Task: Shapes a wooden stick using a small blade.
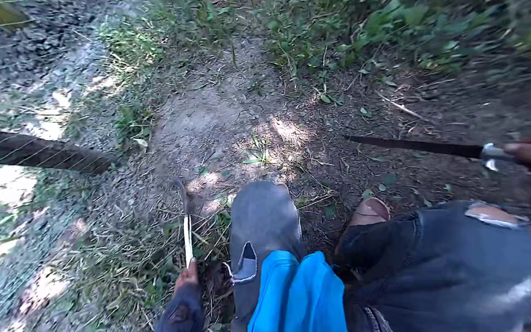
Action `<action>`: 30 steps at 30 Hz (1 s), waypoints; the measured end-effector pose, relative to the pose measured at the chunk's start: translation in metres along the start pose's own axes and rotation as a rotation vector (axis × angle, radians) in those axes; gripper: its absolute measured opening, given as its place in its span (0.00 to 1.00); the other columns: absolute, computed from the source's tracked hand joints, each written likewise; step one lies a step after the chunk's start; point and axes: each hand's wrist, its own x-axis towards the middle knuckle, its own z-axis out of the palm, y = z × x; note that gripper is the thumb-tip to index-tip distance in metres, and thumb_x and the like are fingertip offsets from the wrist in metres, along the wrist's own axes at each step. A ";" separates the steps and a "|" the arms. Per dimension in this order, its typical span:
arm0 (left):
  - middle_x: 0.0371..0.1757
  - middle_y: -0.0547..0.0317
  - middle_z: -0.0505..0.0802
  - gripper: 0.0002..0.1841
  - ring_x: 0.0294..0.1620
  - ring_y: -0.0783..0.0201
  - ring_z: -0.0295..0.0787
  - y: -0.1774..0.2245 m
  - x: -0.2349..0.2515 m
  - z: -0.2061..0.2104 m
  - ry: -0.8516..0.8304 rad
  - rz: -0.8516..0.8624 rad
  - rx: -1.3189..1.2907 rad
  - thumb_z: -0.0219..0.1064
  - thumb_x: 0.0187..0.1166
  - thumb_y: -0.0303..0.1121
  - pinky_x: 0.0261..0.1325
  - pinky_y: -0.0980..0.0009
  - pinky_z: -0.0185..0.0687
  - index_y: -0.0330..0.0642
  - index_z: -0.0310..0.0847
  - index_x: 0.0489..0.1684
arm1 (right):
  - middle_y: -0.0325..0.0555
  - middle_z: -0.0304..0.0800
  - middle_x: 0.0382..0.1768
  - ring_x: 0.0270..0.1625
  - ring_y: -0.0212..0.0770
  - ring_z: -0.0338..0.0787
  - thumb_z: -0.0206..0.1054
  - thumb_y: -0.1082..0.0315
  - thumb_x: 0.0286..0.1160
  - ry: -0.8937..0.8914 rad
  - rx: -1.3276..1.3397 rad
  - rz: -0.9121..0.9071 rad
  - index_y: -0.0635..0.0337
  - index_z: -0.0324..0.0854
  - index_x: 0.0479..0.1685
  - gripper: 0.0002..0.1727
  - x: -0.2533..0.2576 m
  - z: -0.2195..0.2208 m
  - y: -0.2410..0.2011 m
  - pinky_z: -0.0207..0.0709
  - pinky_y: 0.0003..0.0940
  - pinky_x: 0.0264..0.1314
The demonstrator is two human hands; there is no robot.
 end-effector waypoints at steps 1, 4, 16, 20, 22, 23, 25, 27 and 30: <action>0.68 0.26 0.86 0.34 0.75 0.34 0.80 -0.011 -0.007 0.002 -0.007 0.020 -0.019 0.45 0.95 0.55 0.78 0.36 0.69 0.28 0.81 0.68 | 0.71 0.91 0.40 0.37 0.69 0.90 0.64 0.49 0.87 0.024 -0.064 -0.103 0.64 0.88 0.57 0.24 0.015 0.001 0.018 0.80 0.73 0.40; 0.65 0.26 0.87 0.33 0.73 0.33 0.81 0.003 -0.036 -0.012 -0.025 0.107 -0.058 0.45 0.95 0.53 0.77 0.36 0.67 0.27 0.82 0.66 | 0.73 0.92 0.40 0.45 0.79 0.89 0.65 0.44 0.84 0.038 -0.234 -0.187 0.61 0.92 0.48 0.26 0.025 -0.020 -0.018 0.73 0.84 0.47; 0.11 0.70 0.71 0.15 0.08 0.73 0.67 0.266 -0.182 -0.134 -0.163 0.855 -0.551 0.51 0.94 0.41 0.15 0.75 0.70 0.41 0.77 0.45 | 0.74 0.90 0.51 0.61 0.77 0.87 0.66 0.42 0.81 -0.091 -0.378 -0.290 0.68 0.90 0.43 0.31 -0.053 -0.014 -0.243 0.72 0.83 0.58; 0.13 0.70 0.73 0.11 0.08 0.75 0.67 0.328 -0.237 -0.132 -0.419 1.002 -0.667 0.50 0.94 0.37 0.13 0.79 0.69 0.44 0.75 0.45 | 0.68 0.91 0.53 0.60 0.72 0.89 0.62 0.42 0.84 -0.204 -0.398 -0.349 0.66 0.89 0.49 0.31 -0.080 0.004 -0.246 0.77 0.76 0.57; 0.14 0.69 0.71 0.12 0.08 0.74 0.66 0.353 -0.260 -0.122 -0.509 0.993 -0.623 0.50 0.95 0.40 0.12 0.78 0.70 0.45 0.74 0.45 | 0.65 0.91 0.54 0.59 0.68 0.90 0.60 0.40 0.84 -0.270 -0.435 -0.347 0.64 0.89 0.48 0.31 -0.078 0.006 -0.240 0.79 0.73 0.54; 0.13 0.69 0.70 0.13 0.07 0.74 0.66 0.363 -0.271 -0.114 -0.544 0.970 -0.606 0.50 0.95 0.41 0.11 0.78 0.70 0.45 0.74 0.45 | 0.65 0.91 0.55 0.60 0.68 0.90 0.59 0.40 0.85 -0.285 -0.426 -0.345 0.63 0.89 0.50 0.31 -0.077 0.003 -0.235 0.79 0.73 0.55; 0.13 0.69 0.71 0.14 0.07 0.74 0.65 0.381 -0.292 -0.098 -0.623 0.929 -0.597 0.49 0.95 0.42 0.10 0.79 0.68 0.45 0.74 0.42 | 0.65 0.91 0.57 0.62 0.67 0.89 0.59 0.40 0.86 -0.285 -0.389 -0.334 0.62 0.88 0.55 0.30 -0.073 -0.008 -0.224 0.79 0.72 0.58; 0.13 0.69 0.70 0.16 0.07 0.74 0.64 0.392 -0.307 -0.087 -0.719 0.879 -0.576 0.48 0.96 0.42 0.10 0.79 0.66 0.45 0.73 0.38 | 0.63 0.91 0.57 0.63 0.66 0.89 0.58 0.40 0.87 -0.277 -0.358 -0.326 0.60 0.87 0.58 0.30 -0.067 -0.021 -0.210 0.78 0.71 0.59; 0.13 0.70 0.70 0.19 0.07 0.75 0.65 0.408 -0.314 -0.075 -0.889 0.777 -0.595 0.46 0.96 0.45 0.10 0.80 0.67 0.46 0.74 0.35 | 0.61 0.92 0.57 0.63 0.64 0.90 0.55 0.38 0.88 -0.250 -0.342 -0.319 0.56 0.86 0.64 0.31 -0.056 -0.030 -0.192 0.79 0.70 0.59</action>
